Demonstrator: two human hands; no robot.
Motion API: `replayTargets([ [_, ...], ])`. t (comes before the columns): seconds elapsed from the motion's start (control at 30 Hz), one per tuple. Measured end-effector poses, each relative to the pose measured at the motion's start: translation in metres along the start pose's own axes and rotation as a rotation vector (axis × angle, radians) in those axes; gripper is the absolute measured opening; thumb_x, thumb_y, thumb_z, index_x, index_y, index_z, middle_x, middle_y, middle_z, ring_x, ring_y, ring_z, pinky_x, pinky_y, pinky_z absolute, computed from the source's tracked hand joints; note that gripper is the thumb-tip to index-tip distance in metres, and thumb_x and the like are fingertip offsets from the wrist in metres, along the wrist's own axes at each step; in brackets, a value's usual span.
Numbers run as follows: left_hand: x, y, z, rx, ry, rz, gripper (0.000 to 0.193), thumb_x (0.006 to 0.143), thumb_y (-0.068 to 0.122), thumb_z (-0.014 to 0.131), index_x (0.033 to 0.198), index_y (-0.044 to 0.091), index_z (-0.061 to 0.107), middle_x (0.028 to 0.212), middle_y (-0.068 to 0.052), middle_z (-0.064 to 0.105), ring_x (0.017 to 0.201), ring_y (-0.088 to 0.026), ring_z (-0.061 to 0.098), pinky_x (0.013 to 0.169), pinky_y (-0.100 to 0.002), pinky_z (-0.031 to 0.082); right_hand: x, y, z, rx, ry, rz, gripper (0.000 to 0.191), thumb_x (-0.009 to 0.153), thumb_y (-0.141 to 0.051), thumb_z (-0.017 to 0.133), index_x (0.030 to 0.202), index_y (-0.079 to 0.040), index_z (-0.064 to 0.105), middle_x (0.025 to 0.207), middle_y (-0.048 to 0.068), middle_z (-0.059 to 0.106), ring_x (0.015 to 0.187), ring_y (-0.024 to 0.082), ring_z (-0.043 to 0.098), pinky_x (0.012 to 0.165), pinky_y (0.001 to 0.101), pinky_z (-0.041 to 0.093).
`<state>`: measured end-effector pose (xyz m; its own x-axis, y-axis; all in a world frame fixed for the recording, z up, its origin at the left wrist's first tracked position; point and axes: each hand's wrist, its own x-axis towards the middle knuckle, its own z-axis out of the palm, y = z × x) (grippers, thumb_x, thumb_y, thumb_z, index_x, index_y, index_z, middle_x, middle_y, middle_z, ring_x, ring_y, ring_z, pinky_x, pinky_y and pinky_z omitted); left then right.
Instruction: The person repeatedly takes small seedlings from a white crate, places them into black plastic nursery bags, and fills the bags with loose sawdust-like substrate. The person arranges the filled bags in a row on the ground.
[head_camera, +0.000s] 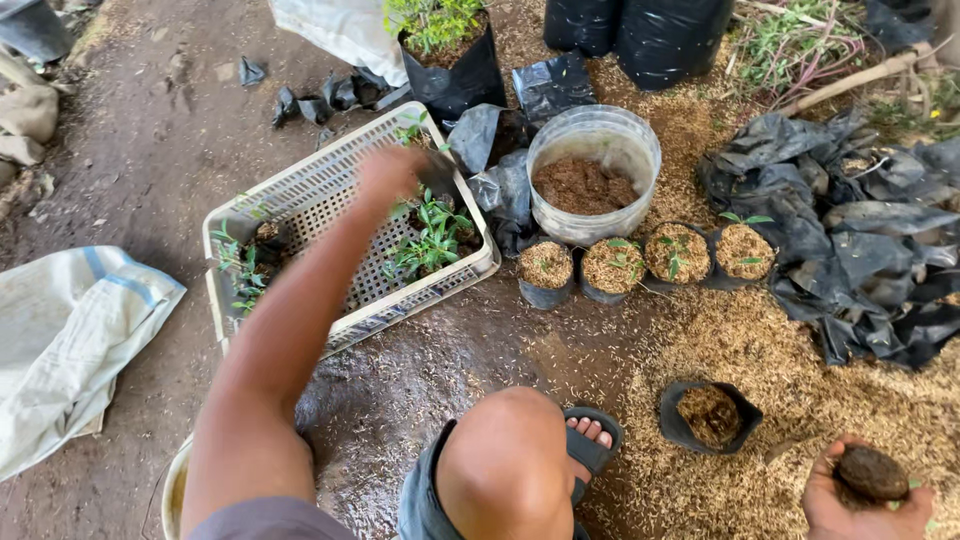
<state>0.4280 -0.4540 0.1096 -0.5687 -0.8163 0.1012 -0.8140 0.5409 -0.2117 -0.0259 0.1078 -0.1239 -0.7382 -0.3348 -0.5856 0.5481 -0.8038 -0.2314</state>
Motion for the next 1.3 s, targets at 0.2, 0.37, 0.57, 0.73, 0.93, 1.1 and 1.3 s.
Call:
replayTargets([
  [0.2,0.051,-0.026,-0.053,-0.907,0.619,-0.055,0.032,0.101,0.014,0.082,0.122,-0.001,0.062,0.109,-0.009,0.066,0.099,-0.018,0.062,0.091,-0.034,0.053,0.002,0.008,0.016,-0.317,-0.100,0.023,0.058,0.114,-0.057,0.037,0.134,-0.007,0.059,0.125,0.018,0.069,0.110,0.032,0.068,0.090,0.0412,0.060],
  [0.37,-0.010,0.221,-0.018,-0.975,-0.245,0.246,0.026,0.095,0.018,0.070,0.117,0.004,0.065,0.101,-0.005,0.079,0.088,-0.014,0.073,0.078,-0.032,0.055,-0.029,0.029,0.051,-0.531,-0.235,0.029,0.039,0.108,-0.045,0.047,0.113,-0.007,0.052,0.112,0.020,0.061,0.098,0.035,0.065,0.075,0.0446,0.062],
  [0.57,-0.090,0.418,0.022,-0.997,-0.769,0.578,0.032,0.104,0.030,0.055,0.127,0.013,0.068,0.127,-0.010,0.072,0.115,-0.022,0.068,0.100,-0.039,0.052,-0.048,0.069,0.069,-0.961,-0.005,0.111,0.037,0.099,-0.031,0.059,0.126,-0.007,0.052,0.128,0.024,0.057,0.105,0.033,0.068,0.086,0.0387,0.063],
  [0.73,-0.112,0.483,0.086,-1.148,-0.797,0.460,0.038,0.100,0.020,0.055,0.135,0.010,0.062,0.129,-0.016,0.069,0.117,-0.030,0.070,0.102,-0.040,0.053,-0.029,0.092,0.048,-1.594,-0.007,-0.118,0.049,0.096,-0.038,0.067,0.130,-0.006,0.052,0.119,0.020,0.066,0.107,0.030,0.072,0.092,0.0395,0.061],
  [0.93,-0.107,0.507,0.133,-0.990,-0.821,0.447,0.045,0.099,0.012,0.048,0.143,0.005,0.051,0.137,-0.021,0.060,0.127,-0.035,0.059,0.110,-0.044,0.043,-0.016,0.087,0.043,-2.071,-0.318,-0.302,0.062,0.088,-0.028,0.077,0.141,-0.011,0.050,0.125,0.017,0.068,0.107,0.027,0.069,0.095,0.0444,0.054],
  [1.1,-0.108,0.511,0.134,-1.073,-0.616,0.505,0.041,0.097,0.013,0.059,0.136,0.000,0.055,0.131,-0.024,0.061,0.120,-0.039,0.059,0.107,-0.046,0.044,-0.024,0.075,0.050,-2.172,-0.183,-0.070,0.055,0.093,-0.028,0.072,0.143,-0.016,0.054,0.113,0.014,0.074,0.090,0.025,0.076,0.086,0.0420,0.061],
  [1.3,-0.114,0.512,0.129,-1.102,-0.416,0.619,0.034,0.090,0.004,0.064,0.123,0.001,0.068,0.113,-0.022,0.071,0.103,-0.039,0.069,0.094,-0.045,0.055,-0.028,0.077,0.046,-2.089,-0.317,-0.374,0.049,0.090,-0.021,0.076,0.137,-0.011,0.064,0.111,0.016,0.076,0.080,0.025,0.076,0.072,0.0411,0.064],
])
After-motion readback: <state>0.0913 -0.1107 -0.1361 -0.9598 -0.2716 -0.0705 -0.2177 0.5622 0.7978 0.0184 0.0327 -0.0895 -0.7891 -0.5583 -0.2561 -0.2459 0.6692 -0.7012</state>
